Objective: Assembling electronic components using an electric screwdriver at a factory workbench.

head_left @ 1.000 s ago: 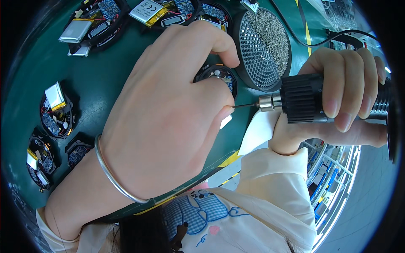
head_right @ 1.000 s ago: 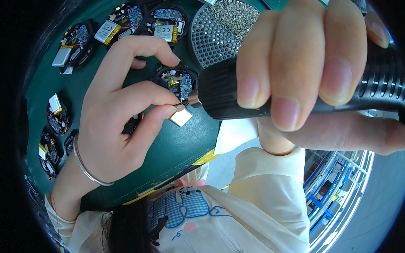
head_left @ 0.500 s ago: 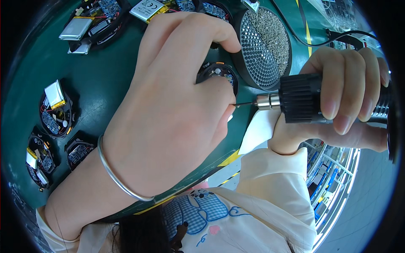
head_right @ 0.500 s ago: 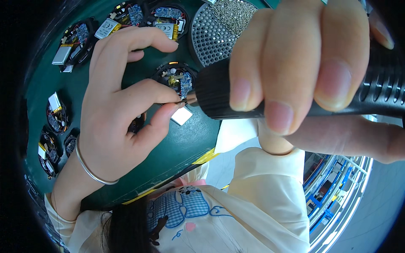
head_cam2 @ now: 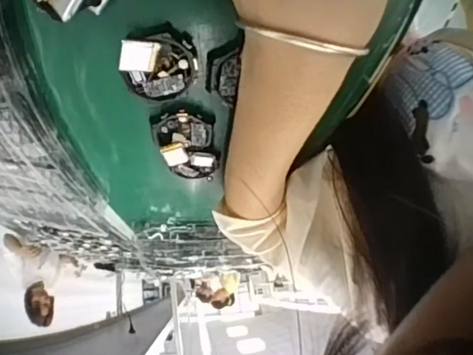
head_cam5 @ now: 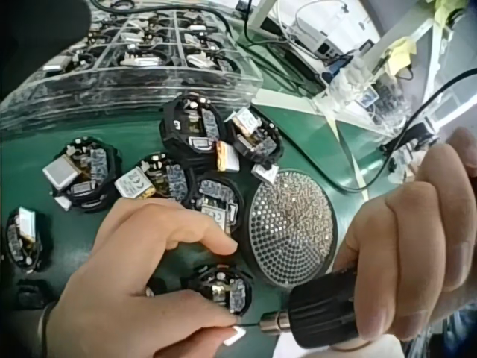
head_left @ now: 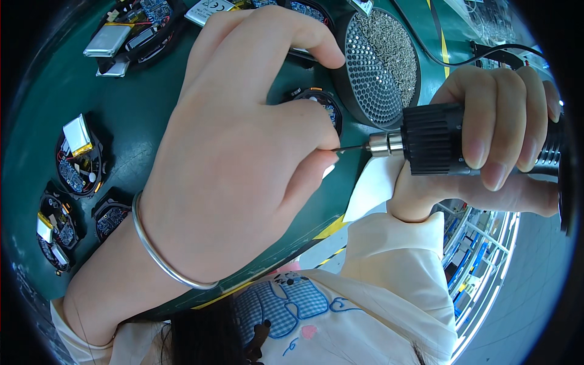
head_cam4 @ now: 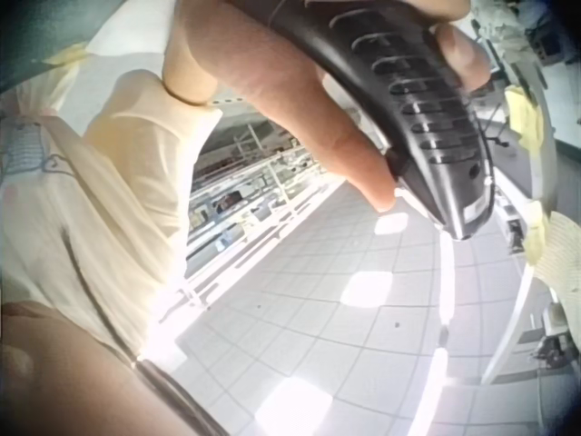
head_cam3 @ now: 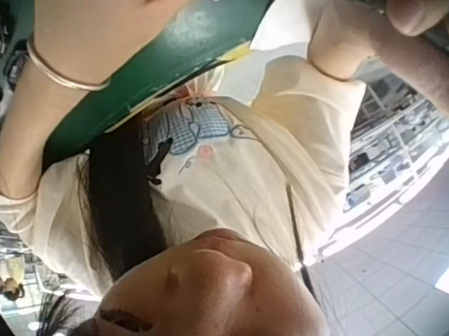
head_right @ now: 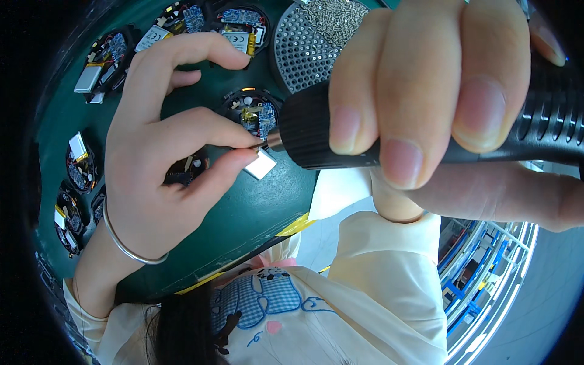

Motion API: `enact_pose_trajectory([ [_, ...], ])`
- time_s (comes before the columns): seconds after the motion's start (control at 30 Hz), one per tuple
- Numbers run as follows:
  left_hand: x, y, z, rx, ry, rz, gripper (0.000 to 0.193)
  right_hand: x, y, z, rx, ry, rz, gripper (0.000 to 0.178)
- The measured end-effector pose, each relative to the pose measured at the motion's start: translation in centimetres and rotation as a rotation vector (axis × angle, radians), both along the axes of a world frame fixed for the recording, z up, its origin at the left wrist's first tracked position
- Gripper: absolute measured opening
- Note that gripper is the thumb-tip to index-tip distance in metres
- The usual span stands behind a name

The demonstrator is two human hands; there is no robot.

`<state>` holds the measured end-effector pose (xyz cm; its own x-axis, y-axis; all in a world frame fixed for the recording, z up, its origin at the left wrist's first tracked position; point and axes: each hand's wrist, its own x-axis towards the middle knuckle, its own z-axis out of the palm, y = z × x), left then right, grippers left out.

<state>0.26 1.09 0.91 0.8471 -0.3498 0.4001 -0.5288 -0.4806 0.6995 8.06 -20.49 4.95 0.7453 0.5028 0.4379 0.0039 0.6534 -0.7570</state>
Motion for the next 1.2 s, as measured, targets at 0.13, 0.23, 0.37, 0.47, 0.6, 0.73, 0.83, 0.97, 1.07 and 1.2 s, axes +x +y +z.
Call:
enact_pose_trajectory([
  [0.13, -0.5, -0.1, -0.3, -0.032, 0.029, 0.041, 0.022, 1.0, -0.1, -0.9, 0.155, 0.008, 0.169, 0.062],
  [0.23, -0.6, -0.2, -1.1, 0.029, -0.001, 0.056, 0.026, 0.1, 0.7, 0.5, -0.127, -0.145, 0.023, 0.066],
  [0.37, -0.4, -0.5, -0.9, 0.036, -0.04, 0.028, 0.028, 0.5, 0.7, 0.3, -0.108, -0.15, 0.034, 0.067],
  [0.47, -0.5, -0.4, -0.9, 0.038, -0.046, 0.033, 0.028, 0.6, 0.9, 0.3, -0.101, -0.162, 0.055, 0.067],
  [0.6, -0.8, -1.3, -2.4, -0.088, -0.228, 0.144, 0.029, 0.6, 1.1, 0.1, -0.104, -0.184, 0.073, 0.067],
  [0.73, -0.4, -0.7, -1.1, 0.032, -0.041, 0.03, 0.03, 0.8, 1.0, -0.2, -0.123, -0.212, 0.094, 0.068],
  [0.83, -0.5, -0.4, -1.1, 0.026, -0.041, 0.037, 0.032, 1.2, 1.4, -0.2, -0.142, -0.231, 0.128, 0.068],
  [0.97, -0.3, -1.0, 0.9, 0.174, 0.079, 0.073, 0.036, 1.7, 1.8, -0.3, -0.159, -0.258, 0.168, 0.069],
  [1.07, -0.3, -1.2, -1.8, -0.107, -0.186, 0.113, 0.038, 2.2, 2.1, -0.5, -0.169, -0.279, 0.184, 0.069],
  [1.2, -0.4, -0.6, -1.8, 0.033, -0.055, 0.067, 0.038, 2.4, 2.4, -0.5, -0.189, -0.293, 0.183, 0.07],
])
